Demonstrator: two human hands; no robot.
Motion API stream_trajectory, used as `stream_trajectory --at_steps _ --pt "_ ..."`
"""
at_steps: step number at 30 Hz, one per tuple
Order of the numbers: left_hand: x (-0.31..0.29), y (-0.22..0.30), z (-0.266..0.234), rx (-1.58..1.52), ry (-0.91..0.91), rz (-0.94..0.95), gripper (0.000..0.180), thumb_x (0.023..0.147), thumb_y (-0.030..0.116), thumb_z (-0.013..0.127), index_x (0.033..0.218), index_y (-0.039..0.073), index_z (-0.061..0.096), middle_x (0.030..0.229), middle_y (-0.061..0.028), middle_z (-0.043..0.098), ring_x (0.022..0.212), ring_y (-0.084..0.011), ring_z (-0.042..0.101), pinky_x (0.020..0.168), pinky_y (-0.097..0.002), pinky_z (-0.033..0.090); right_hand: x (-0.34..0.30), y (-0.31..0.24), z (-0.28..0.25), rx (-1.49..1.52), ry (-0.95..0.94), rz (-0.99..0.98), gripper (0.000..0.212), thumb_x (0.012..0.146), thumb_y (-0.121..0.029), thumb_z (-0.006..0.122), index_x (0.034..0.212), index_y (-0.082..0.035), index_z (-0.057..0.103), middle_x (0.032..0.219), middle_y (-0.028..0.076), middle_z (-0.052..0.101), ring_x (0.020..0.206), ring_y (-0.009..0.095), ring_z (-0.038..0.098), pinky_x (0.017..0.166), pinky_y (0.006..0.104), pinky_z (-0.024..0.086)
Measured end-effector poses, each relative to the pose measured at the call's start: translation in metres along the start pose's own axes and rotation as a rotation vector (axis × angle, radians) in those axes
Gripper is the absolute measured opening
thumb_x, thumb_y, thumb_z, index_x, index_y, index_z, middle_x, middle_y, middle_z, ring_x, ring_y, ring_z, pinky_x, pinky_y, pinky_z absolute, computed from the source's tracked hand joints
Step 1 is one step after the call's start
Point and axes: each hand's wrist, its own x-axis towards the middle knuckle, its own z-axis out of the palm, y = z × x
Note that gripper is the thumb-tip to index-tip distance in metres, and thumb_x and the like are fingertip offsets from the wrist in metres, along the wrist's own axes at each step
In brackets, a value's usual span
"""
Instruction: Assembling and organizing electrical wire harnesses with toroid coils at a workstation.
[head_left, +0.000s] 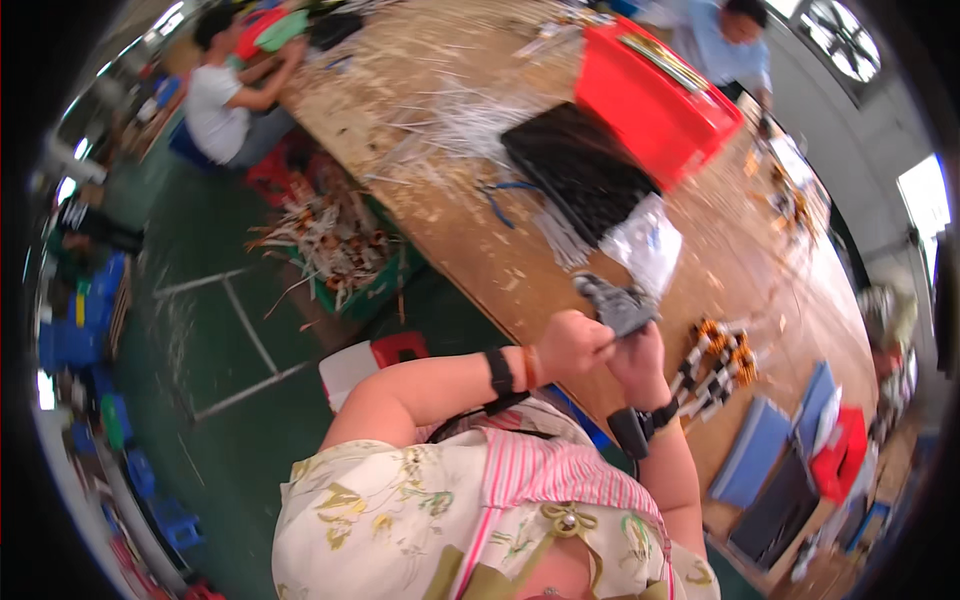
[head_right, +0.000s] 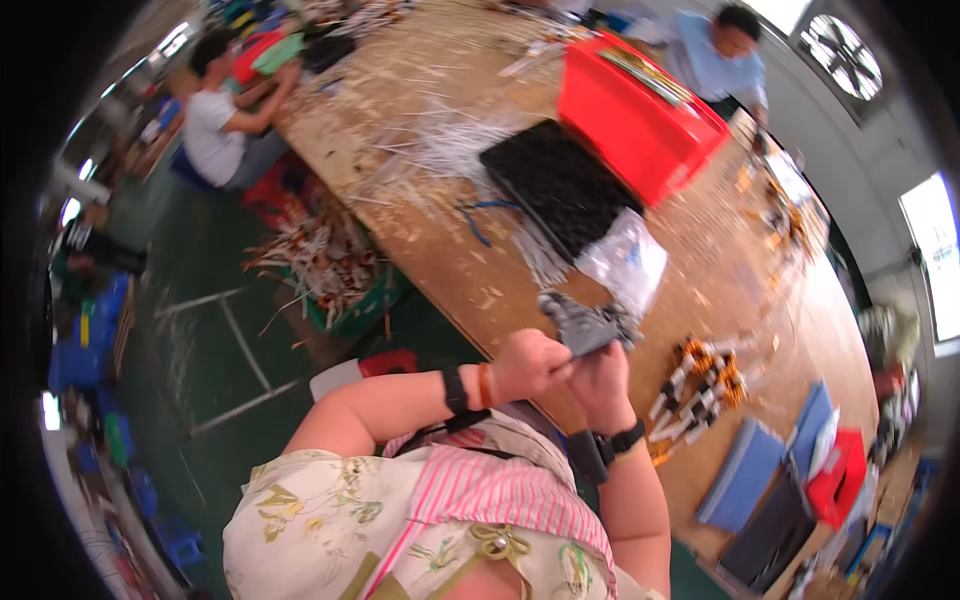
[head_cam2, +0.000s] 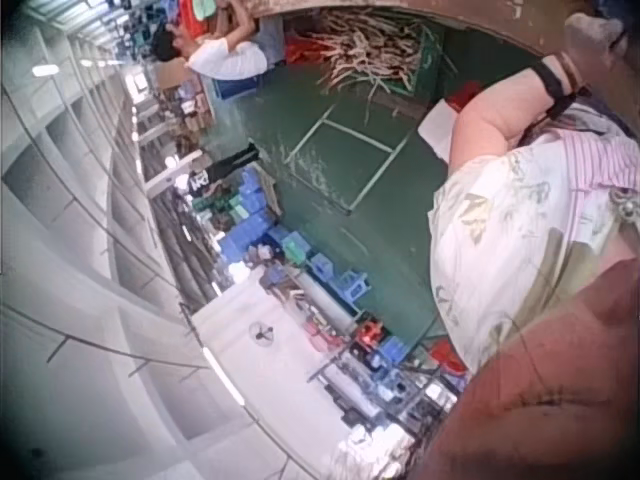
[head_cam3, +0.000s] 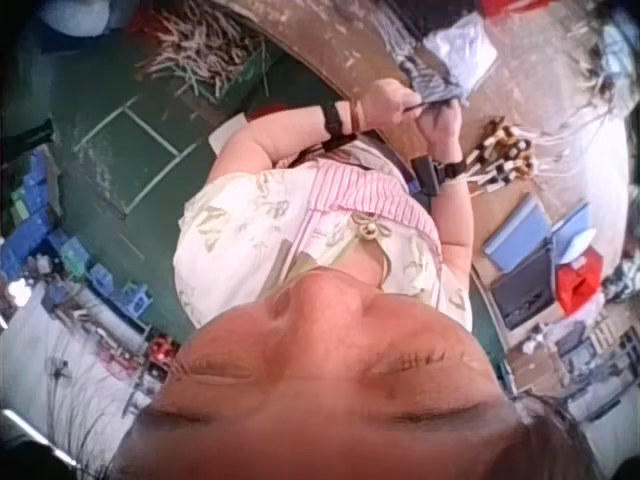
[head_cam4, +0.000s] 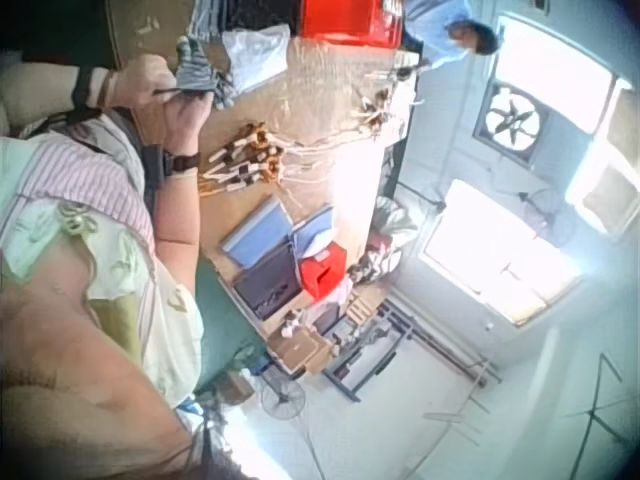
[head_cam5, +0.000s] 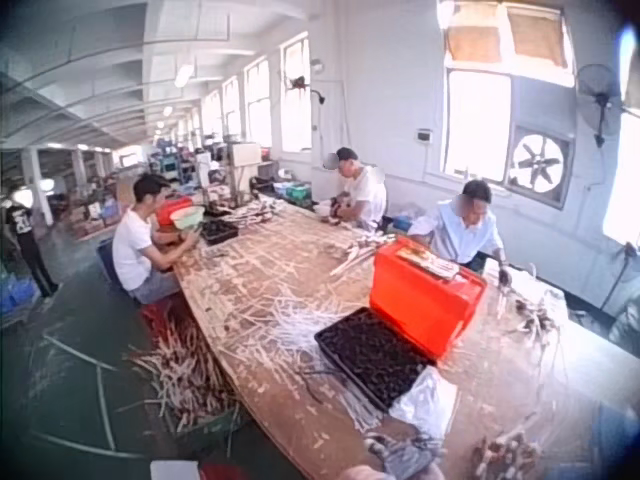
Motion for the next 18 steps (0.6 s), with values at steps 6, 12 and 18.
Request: stream_trajectory --at_steps 6,12,18 --pt "0.004 -0.010 -0.003 -0.049 -0.050 0.137 0.019 0.069 0.022 0.061 0.060 0.012 0.048 0.056 -0.0062 0.051 0.055 -0.0266 0.054 0.054 -0.0372 0.040 0.003 0.032 0.040 -0.434 -0.070 -0.261 0.036 0.093 -0.016 0.037 0.122 0.003 0.048 0.122 0.016 0.054 0.111 0.026 0.053 0.098 0.0354 0.040" --pt "0.000 -0.010 -0.019 0.201 -0.060 0.402 0.016 0.062 0.020 0.061 0.059 0.013 0.047 0.055 -0.0020 0.053 0.053 -0.0204 0.054 0.053 -0.0328 0.039 0.029 0.030 -0.017 -0.295 -0.486 0.035 0.043 0.096 -0.034 0.036 0.126 -0.004 0.046 0.128 0.005 0.051 0.114 0.023 0.049 0.101 0.0351 0.036" --pt "0.000 -0.013 -0.030 0.207 -0.035 0.405 0.015 0.064 0.020 0.059 0.060 0.013 0.046 0.056 -0.0021 0.052 0.053 -0.0208 0.054 0.054 -0.0321 0.039 0.050 0.033 0.002 -0.413 -0.551 -0.046 0.042 0.095 -0.026 0.033 0.124 0.001 0.048 0.121 0.014 0.055 0.108 0.027 0.054 0.098 0.0354 0.039"
